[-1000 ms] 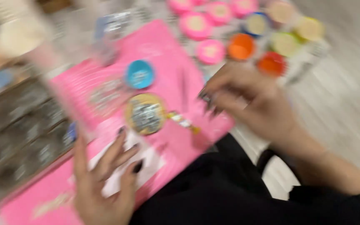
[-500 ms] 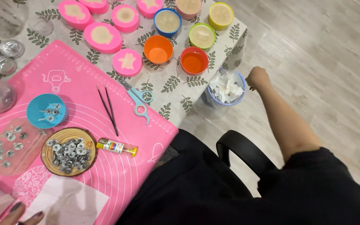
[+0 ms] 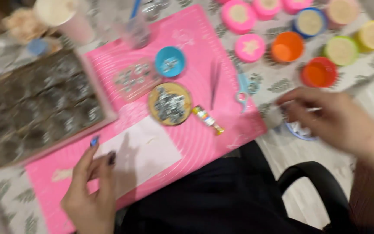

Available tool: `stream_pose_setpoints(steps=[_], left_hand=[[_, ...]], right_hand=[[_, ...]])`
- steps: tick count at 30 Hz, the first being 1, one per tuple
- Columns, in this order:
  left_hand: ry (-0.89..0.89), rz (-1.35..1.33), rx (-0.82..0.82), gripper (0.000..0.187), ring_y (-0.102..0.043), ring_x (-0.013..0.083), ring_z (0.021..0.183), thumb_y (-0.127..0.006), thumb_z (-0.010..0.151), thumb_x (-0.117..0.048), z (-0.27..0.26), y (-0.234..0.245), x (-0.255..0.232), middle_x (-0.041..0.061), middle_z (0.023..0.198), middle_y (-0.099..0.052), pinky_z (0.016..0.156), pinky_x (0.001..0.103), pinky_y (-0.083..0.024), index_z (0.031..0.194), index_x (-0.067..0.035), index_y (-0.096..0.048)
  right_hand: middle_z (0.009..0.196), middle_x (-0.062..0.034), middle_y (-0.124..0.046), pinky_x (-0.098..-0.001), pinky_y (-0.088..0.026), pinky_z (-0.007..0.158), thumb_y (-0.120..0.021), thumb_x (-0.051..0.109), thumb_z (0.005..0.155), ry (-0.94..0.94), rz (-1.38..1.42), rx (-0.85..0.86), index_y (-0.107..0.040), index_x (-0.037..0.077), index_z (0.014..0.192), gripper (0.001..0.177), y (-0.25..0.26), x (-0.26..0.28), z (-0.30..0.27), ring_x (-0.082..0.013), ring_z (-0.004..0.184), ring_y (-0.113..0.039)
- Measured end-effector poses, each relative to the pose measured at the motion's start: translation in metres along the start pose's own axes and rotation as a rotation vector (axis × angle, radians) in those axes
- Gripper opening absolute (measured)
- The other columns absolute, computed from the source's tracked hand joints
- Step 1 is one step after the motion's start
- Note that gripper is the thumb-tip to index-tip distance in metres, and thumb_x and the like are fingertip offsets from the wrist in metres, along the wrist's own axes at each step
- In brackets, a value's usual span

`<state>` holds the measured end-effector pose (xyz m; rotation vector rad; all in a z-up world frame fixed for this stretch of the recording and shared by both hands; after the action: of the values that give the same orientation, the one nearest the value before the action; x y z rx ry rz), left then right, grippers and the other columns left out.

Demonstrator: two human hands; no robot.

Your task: The person prepares candle wicks by threading strings through metal base tabs, applying glue to the tabs with a glue stick, and cutting the wicks to length using scissors.

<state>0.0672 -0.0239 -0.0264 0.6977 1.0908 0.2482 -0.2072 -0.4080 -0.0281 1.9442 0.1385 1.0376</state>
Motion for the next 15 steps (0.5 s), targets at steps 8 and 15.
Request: stream_pose_setpoints(steps=[8, 15], left_hand=[[0.183, -0.031, -0.039, 0.020, -0.069, 0.0115, 0.069, -0.063, 0.105, -0.006, -0.011, 0.027, 0.019, 0.007, 0.093, -0.079, 0.063, 0.027, -0.055, 0.121, -0.007, -0.076], [0.091, -0.062, -0.020, 0.030, -0.072, 0.0105, 0.077, -0.070, 0.096, -0.006, -0.004, 0.017, 0.018, 0.007, 0.090, -0.077, 0.071, 0.027, -0.058, 0.126, -0.006, -0.071]], right_hand=[[0.099, -0.0120, -0.059, -0.0399, -0.054, 0.068, -0.068, 0.006, 0.088, 0.944, -0.110, 0.062, -0.068, 0.002, 0.112, 0.025, -0.149, 0.235, -0.006, -0.0291, 0.084, -0.066], [0.097, -0.0201, -0.056, -0.0376, -0.056, 0.072, -0.060, -0.006, 0.071, 0.831, -0.361, 0.012, -0.057, -0.005, 0.088, 0.017, -0.206, 0.247, 0.004, -0.0331, 0.090, -0.062]])
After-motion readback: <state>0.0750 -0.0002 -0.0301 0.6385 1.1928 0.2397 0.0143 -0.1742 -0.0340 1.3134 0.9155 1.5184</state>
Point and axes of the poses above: each hand's wrist, its own z-axis towards the middle knuckle, its own y-axis out of the back of the hand, x = y × z, the point moved 8 cm from there along z, towards the middle knuckle
